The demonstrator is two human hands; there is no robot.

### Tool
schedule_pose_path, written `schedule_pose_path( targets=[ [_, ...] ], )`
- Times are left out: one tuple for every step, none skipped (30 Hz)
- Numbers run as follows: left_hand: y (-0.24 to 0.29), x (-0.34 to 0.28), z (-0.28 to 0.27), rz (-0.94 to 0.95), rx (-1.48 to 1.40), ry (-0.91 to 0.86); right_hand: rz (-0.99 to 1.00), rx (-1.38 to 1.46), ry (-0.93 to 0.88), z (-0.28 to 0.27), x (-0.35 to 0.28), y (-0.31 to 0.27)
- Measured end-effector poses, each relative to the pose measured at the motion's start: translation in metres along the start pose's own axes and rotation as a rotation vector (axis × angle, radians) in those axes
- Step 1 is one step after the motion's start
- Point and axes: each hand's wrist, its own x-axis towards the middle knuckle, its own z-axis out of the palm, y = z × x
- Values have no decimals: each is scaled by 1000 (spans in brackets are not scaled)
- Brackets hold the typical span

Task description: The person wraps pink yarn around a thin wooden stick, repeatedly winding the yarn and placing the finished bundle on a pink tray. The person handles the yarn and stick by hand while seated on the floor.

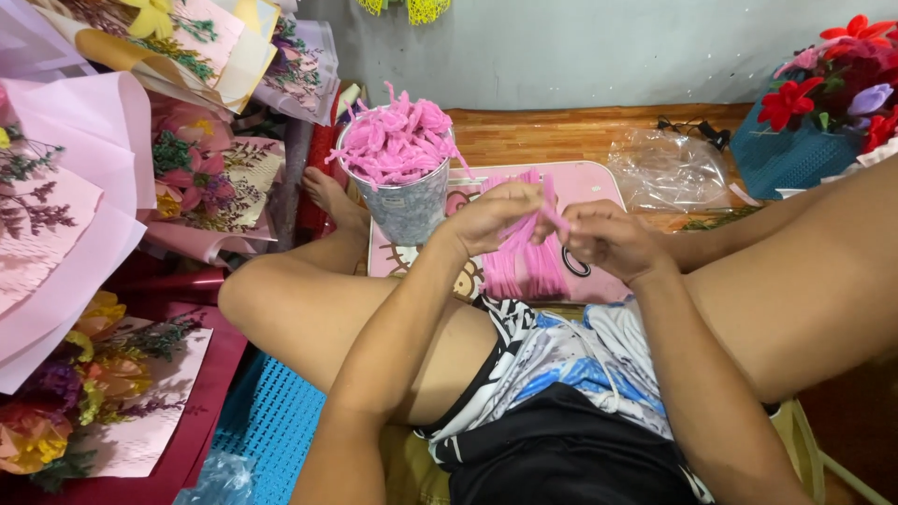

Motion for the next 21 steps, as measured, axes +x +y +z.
schedule_pose_path(
  targets=[
    [0, -1, -5, -3, -6, 3, 5, 3, 4, 3, -4, -10],
    [-1, -3, -10, -75, 117, -137, 96, -100, -160, 6, -8, -19],
    [-5, -4, -15, -146, 234, -278, 190, -201, -323, 9, -14, -28],
    [0, -10, -7, -148, 223, -276, 200, -196, -318, 20, -17, -35],
    [11, -12, 0, -229, 404, -304, 317, -422, -275, 30, -15, -44],
    [21, -14, 6, -308, 585, -331, 434, -648, -229, 40, -13, -54],
    [23, -12, -3, -311, 585, -333, 434, -646, -227, 37, -12, -49],
    [25, -10, -12, -297, 852, -163, 440, -838, -61, 35, -11, -43],
    [26, -9, -21, -278, 1114, 15, 441, -1026, 109, 32, -10, -36],
    [21, -5, -30, -280, 1114, 13, 442, -1023, 111, 28, -5, -30],
    [15, -2, -38, -169, 1271, 197, 390, -1076, 244, 25, 0, -23],
    [10, 1, -46, -50, 1419, 383, 336, -1125, 377, 21, 5, -16],
    [5, 6, -47, -54, 1421, 378, 336, -1121, 382, 14, 11, -2],
    [1, 10, -49, 27, 1374, 562, 300, -1122, 517, 8, 18, 11],
    [-1, 17, -51, 116, 1322, 741, 257, -1122, 654, 0, 26, 23],
    [-6, 22, -49, 119, 1327, 734, 252, -1121, 661, 1, 29, 25],
    [-14, 25, -46, 228, 1109, 752, 187, -966, 724, 2, 30, 28],
    [-21, 29, -43, 330, 888, 763, 121, -810, 782, 3, 32, 31],
    [-23, 30, -37, 329, 890, 756, 118, -809, 788, 20, 27, 22],
    [-26, 31, -30, 363, 586, 736, 28, -529, 766, 37, 22, 13],
    [-27, 33, -23, 393, 284, 705, -64, -252, 728, 53, 20, 3]
  ],
)
